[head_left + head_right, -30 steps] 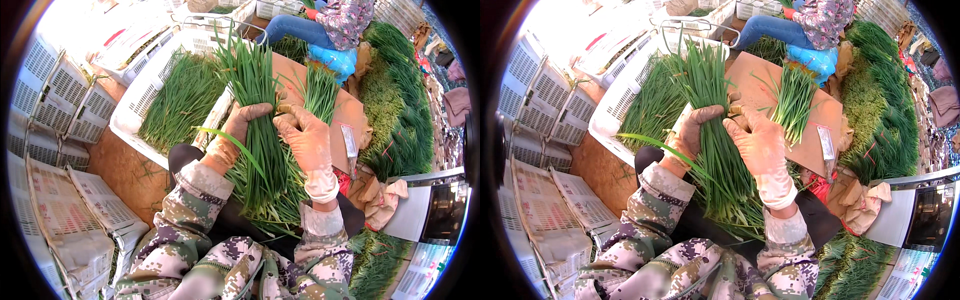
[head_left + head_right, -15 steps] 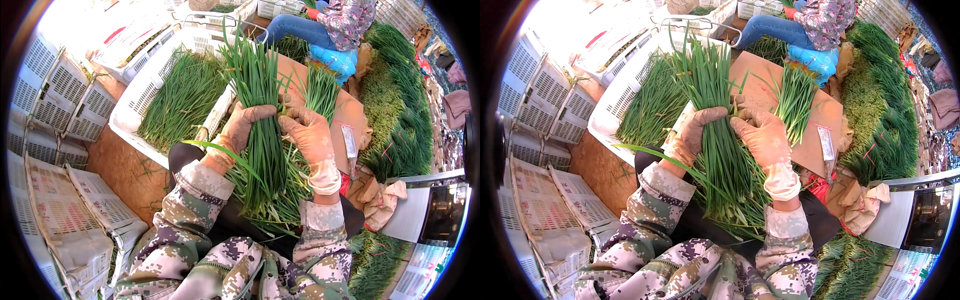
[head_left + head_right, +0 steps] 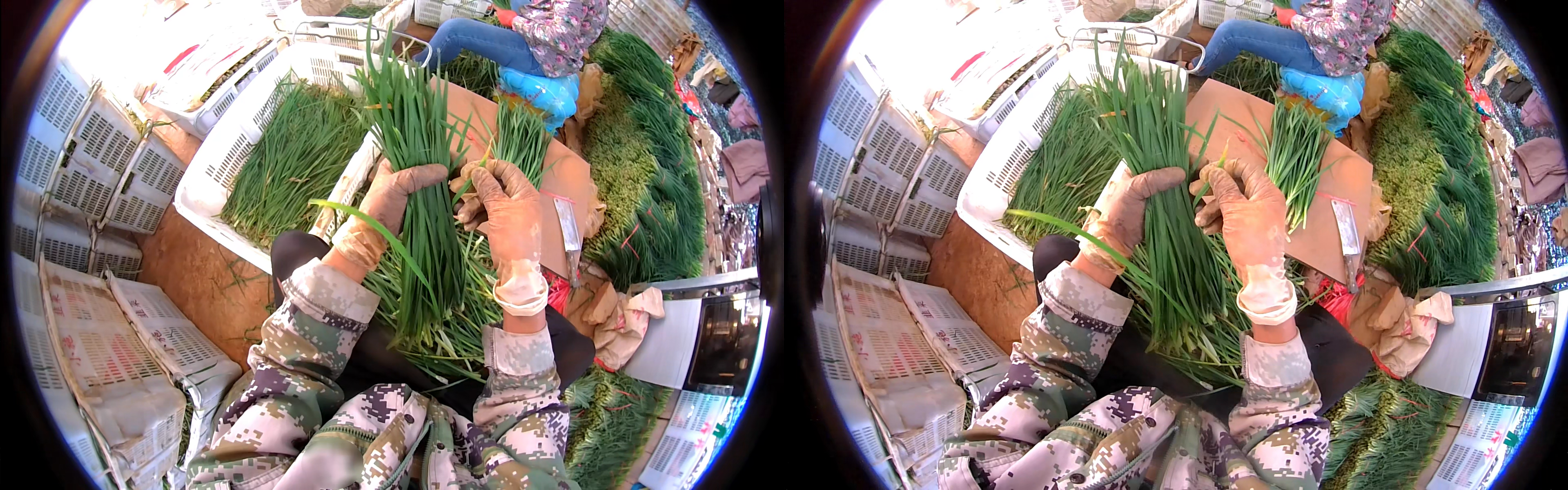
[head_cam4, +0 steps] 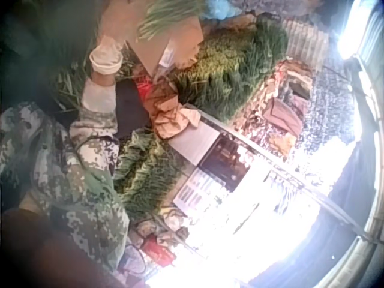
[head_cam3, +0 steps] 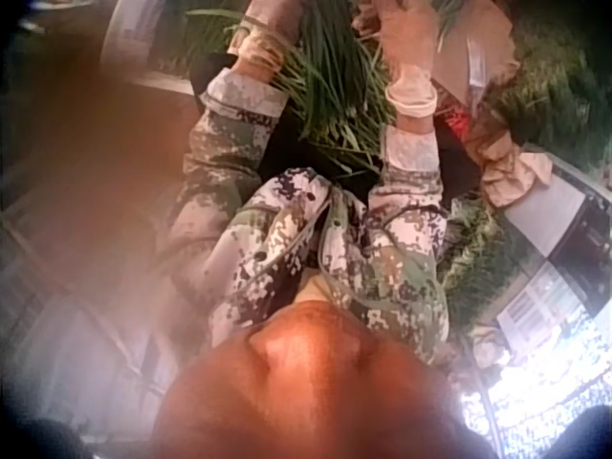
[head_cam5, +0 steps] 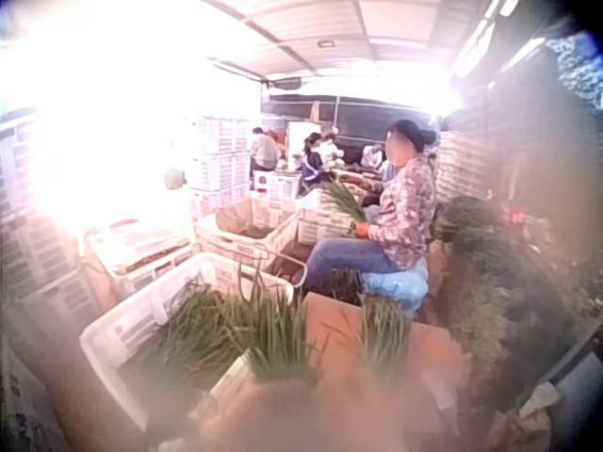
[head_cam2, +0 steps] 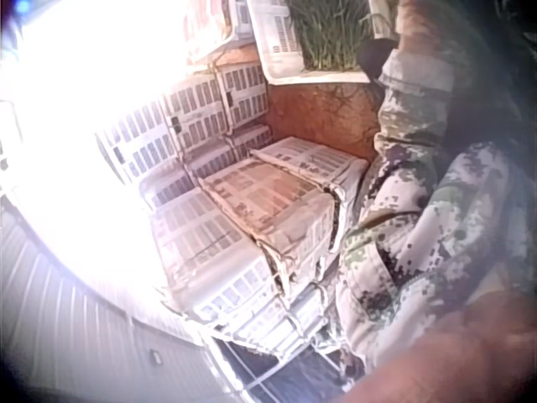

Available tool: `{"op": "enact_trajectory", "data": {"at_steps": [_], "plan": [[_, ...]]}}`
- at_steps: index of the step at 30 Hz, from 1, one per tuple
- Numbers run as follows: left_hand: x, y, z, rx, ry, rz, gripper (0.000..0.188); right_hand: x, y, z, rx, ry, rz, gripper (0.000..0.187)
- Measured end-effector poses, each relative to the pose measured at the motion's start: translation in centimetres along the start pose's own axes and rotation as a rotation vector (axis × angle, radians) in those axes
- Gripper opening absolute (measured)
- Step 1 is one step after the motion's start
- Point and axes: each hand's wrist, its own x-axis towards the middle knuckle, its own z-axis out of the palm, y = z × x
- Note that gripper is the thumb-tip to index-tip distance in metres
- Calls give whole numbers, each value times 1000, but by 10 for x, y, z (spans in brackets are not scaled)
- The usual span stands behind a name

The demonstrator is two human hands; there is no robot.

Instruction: The person sorts, cleans, and bundles fresh chives by hand, removing dead or yellow leaves from each batch before creating uniform bunches.

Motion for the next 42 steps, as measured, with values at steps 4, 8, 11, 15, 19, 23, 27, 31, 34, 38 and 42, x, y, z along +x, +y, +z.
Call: {"op": "enact_trajectory", "data": {"at_steps": [4, 8, 11, 15, 19, 23, 27, 31, 34, 38, 42], "plan": [[3, -4, -4, 33, 4, 40, 31, 4, 1, 5, 56, 54, 45, 20], [0, -3, -4, 44, 0, 49, 24, 17, 12, -5, 304, -27, 158, 18], [-1, 4, -2, 75, 62, -28, 18, 14, 2, -21, 612, -109, 138, 17], [2, -1, 0, -17, 62, -53, 15, -11, -30, -71, 962, -350, -2, 16], [-2, 4, 0, 63, 41, 27, 16, -47, -57, -106, 1044, -455, -229, 18], [1, 5, -6, 68, 43, 23, 17, -54, -59, -116, 1043, -275, -228, 21], [5, 1, -15, 45, 74, 41, 15, -84, -96, -139, 999, -343, -428, 27], [5, -3, -5, 50, 43, 88, 18, -128, -97, -152, 1007, -328, -306, 27], [2, -1, -6, 36, 104, 86, 17, -137, -73, -117, -355, -160, -7, 8], [0, -2, -5, 32, 95, 76, 19, -98, -47, -65, -973, -140, -394, 24], [-8, 4, -8, 105, 52, 53, 30, -61, -73, 2, -508, -176, -214, 24]]}}
